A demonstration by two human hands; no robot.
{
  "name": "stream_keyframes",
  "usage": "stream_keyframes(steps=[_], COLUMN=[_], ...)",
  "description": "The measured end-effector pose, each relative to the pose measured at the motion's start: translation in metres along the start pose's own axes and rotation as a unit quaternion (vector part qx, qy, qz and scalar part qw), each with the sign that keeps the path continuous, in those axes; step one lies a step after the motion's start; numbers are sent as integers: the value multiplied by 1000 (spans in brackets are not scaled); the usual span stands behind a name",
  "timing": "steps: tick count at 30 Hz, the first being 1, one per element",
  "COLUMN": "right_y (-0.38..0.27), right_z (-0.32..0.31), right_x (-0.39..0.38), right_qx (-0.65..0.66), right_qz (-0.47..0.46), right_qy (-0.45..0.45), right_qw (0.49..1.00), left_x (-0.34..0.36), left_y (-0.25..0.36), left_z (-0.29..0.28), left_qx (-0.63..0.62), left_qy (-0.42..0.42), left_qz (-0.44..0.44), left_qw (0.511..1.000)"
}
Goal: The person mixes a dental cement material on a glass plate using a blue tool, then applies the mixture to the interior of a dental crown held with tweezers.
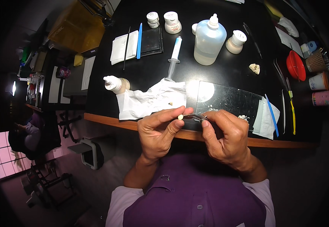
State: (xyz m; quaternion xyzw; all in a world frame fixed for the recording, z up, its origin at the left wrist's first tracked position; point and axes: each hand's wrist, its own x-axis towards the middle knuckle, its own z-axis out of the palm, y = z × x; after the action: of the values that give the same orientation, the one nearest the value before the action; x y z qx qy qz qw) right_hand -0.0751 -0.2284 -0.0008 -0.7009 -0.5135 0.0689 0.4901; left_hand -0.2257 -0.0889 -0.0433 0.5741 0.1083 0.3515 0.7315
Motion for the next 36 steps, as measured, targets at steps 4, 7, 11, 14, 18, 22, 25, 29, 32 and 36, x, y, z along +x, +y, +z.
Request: stream_keyframes(steps=[4,7,11,14,18,22,25,29,32,36], right_y=[-4,0,0,0,-1,0,1,3,4,5], right_z=[-3,-1,-2,-1,-3,-3,-3,-4,-2,-2], right_x=[2,1,1,0,0,-1,-5,-8,-9,-13], right_qx=[-1,-5,-14,-16,-16,-17,-27,-28,5,18], right_qz=[19,2,-1,-3,-9,-6,0,-10,-13,37], right_qy=[-14,-5,-3,-2,4,0,1,16,28,24], right_qw=[1000,1000,1000,1000,1000,1000,1000,999,999,999], left_x=[0,1,1,1,1,0,0,1,-4,-4], left_y=[0,1,-1,0,2,4,4,3,2,2], left_z=[-1,0,0,1,0,0,1,3,-1,-2], left_qx=[4,17,29,28,38,41,50,51,74,86], left_qy=[-6,-8,-11,-10,-12,-18,-19,-7,3,7], left_qz=[5,9,9,7,6,7,3,-11,-2,-2], left_qw=[1000,1000,999,1000,999,999,999,999,997,996])
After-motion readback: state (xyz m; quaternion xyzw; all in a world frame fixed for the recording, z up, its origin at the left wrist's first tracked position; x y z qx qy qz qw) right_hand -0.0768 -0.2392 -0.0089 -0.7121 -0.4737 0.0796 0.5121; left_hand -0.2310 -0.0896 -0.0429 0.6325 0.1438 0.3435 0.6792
